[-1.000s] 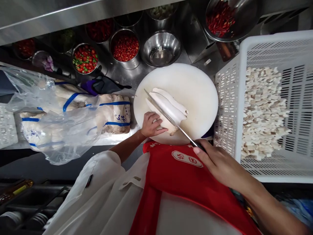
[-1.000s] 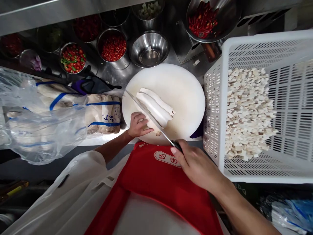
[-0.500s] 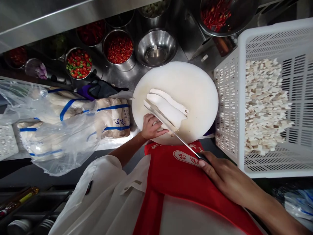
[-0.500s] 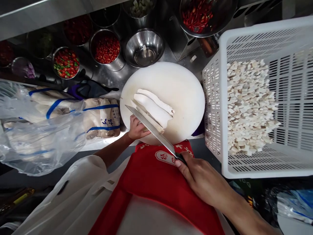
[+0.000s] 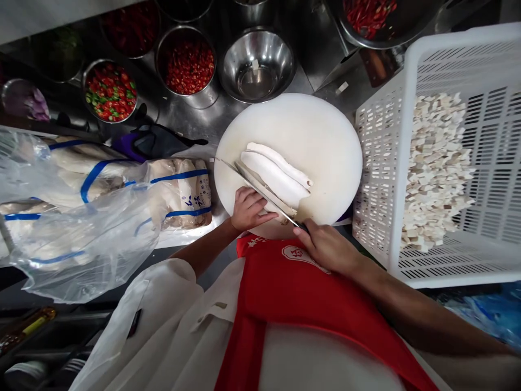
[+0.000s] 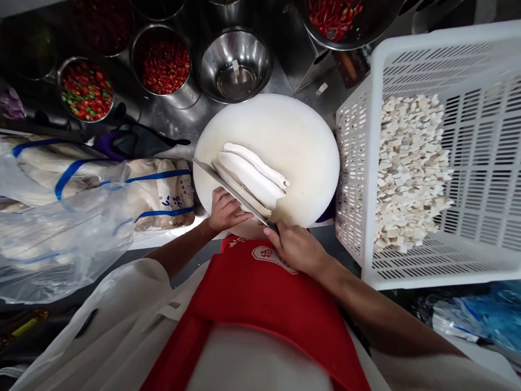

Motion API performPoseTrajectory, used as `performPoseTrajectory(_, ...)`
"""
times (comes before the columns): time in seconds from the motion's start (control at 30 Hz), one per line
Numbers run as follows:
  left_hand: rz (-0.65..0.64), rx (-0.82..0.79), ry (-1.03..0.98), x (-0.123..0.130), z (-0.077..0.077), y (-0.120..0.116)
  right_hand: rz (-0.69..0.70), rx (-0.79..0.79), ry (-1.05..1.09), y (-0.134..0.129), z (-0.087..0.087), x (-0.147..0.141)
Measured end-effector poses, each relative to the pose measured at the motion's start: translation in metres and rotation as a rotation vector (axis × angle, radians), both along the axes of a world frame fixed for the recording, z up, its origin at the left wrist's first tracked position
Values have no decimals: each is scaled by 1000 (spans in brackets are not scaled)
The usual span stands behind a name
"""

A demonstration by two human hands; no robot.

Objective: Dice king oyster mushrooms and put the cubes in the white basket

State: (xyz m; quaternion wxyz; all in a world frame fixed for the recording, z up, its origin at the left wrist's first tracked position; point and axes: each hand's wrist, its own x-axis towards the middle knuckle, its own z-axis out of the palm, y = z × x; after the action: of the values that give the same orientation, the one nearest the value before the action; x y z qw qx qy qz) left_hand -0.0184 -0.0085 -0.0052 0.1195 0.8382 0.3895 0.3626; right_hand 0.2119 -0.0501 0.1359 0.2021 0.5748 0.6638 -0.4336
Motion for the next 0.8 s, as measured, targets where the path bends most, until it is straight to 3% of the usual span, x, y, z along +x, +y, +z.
performPoseTrajectory(0.07, -3, 0, -4, 0, 1, 1, 6, 39, -3, 7, -18, -7)
performPoseTrajectory(0.13, 3, -6, 22, -1, 0, 0, -6, 68, 25, 12, -26, -11)
performPoseTrajectory(0.27, 29, -88, 95, -3, -3, -2, -36, 100, 92, 7, -3, -1)
performPoseTrajectory(0.4, 28, -137, 53, -4, -7, -3, -107, 29, 132, -26, 18, 25)
performPoseTrajectory(0.5, 27, -98, 15, -5, -8, -3, -118, -15, 89, -45, 1, 34)
performPoseTrajectory(0.63, 27, -86, 27, -4, -1, -2, -73, 46, 68, -43, -33, 31)
performPoseTrajectory(0.8, 27, 12, -5, 4, 9, -14, -177, 88, 185, -32, -34, 38)
